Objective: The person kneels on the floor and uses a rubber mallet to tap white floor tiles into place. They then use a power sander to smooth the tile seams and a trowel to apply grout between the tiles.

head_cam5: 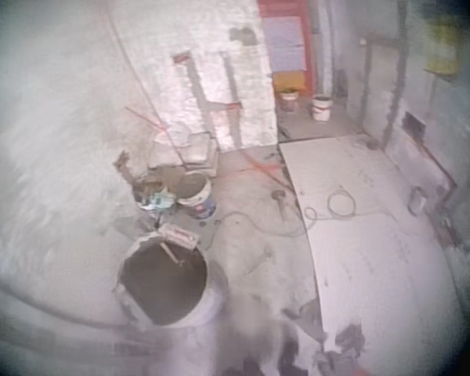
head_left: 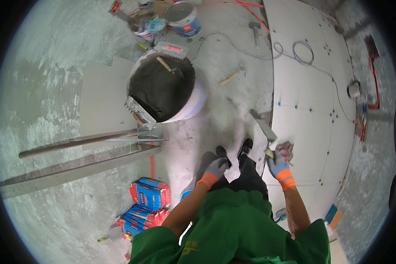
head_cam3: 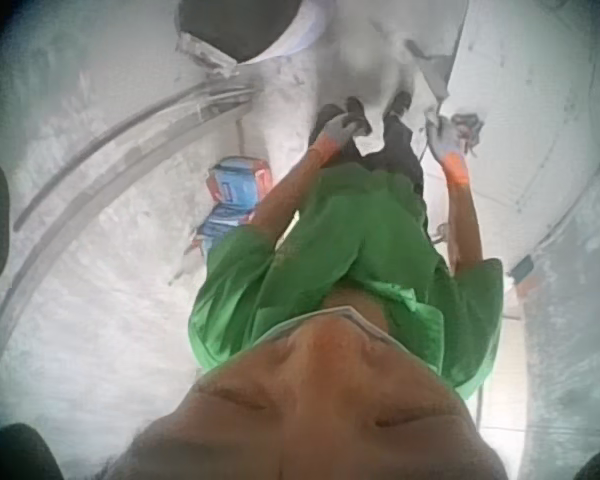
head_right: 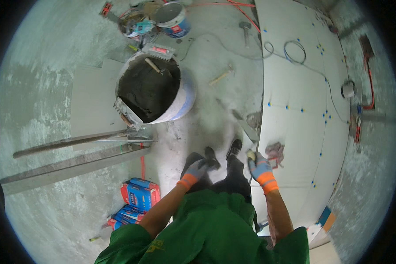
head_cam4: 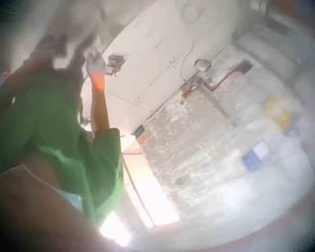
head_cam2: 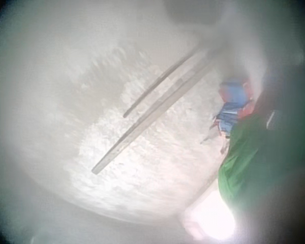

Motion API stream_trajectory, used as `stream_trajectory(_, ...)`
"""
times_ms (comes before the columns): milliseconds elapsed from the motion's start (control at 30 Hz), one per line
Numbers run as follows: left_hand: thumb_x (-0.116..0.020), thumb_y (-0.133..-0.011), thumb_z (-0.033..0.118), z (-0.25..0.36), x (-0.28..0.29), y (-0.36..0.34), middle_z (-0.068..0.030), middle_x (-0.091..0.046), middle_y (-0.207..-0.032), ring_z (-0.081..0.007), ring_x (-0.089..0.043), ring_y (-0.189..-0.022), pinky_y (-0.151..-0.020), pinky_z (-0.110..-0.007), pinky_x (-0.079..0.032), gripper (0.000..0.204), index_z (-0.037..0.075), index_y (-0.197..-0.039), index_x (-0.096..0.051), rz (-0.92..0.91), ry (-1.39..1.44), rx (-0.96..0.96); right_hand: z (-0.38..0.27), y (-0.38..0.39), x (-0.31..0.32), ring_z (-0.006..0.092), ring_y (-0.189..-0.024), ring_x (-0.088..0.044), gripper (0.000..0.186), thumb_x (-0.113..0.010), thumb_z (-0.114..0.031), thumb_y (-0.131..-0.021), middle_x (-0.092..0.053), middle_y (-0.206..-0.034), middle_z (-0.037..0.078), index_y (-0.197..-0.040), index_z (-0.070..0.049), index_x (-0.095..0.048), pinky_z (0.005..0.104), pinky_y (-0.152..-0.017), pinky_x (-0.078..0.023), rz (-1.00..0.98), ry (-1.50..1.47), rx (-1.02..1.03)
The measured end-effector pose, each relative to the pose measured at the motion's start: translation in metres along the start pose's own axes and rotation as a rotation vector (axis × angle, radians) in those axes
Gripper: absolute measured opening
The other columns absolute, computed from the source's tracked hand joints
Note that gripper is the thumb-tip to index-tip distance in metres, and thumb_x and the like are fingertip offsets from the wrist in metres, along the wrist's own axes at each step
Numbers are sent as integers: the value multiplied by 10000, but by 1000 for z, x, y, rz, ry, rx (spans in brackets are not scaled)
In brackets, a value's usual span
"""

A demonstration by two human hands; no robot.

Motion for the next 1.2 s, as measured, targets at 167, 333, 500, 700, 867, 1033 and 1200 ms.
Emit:
stream_trajectory(167, -542, -867, 200, -87, 74, 18, -157, -613, -1126, -243, -574, -1074, -919, -309, -432, 345, 6, -1151, -571, 288, 30, 352, -118, -160, -68, 397, -986, -565, 486, -603, -416, -754, -608, -993, 250, -1042, -28, -556, 451, -843, -459, -345, 221, 55)
stream_trajectory(333, -548, -861, 164, -137, 114, 25, -149, -629, -1085, -220, -600, -1014, -890, -309, -455, 312, 5, -1127, -584, 338, 98, 327, -180, -297, -210, 400, -964, -587, 470, -600, -353, -768, -607, -1005, 267, -1086, -27, -484, 453, -832, -470, -417, 425, 143)
stream_trajectory(500, -569, -835, 196, -202, 138, 50, -157, -627, -1065, -296, -595, -1007, -867, -347, -462, 308, 67, -1112, -609, 359, 247, 683, -142, -346, -310, 380, -937, -608, 371, -529, -233, -802, -627, -986, 236, -1110, -34, -472, 471, -817, -475, -439, 520, -90)
stream_trajectory(700, -572, -837, 201, -224, 160, 72, -157, -635, -1035, -288, -603, -985, -848, -341, -468, 287, 41, -1071, -622, 329, 263, 675, -95, -306, -280, 385, -912, -616, 290, -495, -191, -812, -636, -947, 237, -1061, -43, -477, 477, -784, -483, -431, 541, -207)
stream_trajectory(867, -570, -827, 179, -230, 179, 62, -144, -646, -1024, -252, -616, -953, -835, -323, -470, 294, 29, -1075, -618, 357, 421, 693, -105, -255, -195, 389, -896, -614, 441, -565, -267, -771, -644, -902, 215, -1143, -59, -452, 474, -768, -487, -526, 742, -220)
stream_trajectory(1033, -574, -822, 170, -216, 197, 40, -141, -658, -977, -236, -625, -911, -825, -316, -470, 295, 32, -1078, -623, 350, 384, 664, -145, -222, -158, 402, -960, -580, 465, -577, -342, -762, -615, -1004, 229, -1134, -79, -487, 452, -856, -454, -632, 636, -210)
stream_trajectory(1200, -553, -847, 139, -211, 207, 32, -122, -651, -1019, -201, -612, -933, -841, -301, -467, 287, -1, -1092, -608, 340, 427, 642, -228, -292, -241, 358, -1086, -529, 528, -500, -434, -821, -577, -1134, 198, -1202, -69, -489, 407, -930, -418, -630, 262, 74)
Point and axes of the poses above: each hand's wrist, its own y-axis away from the middle knuckle, its own x-axis out of the back of the hand, z = x × y, the point moved 7 cm from there along -y, towards the middle knuckle
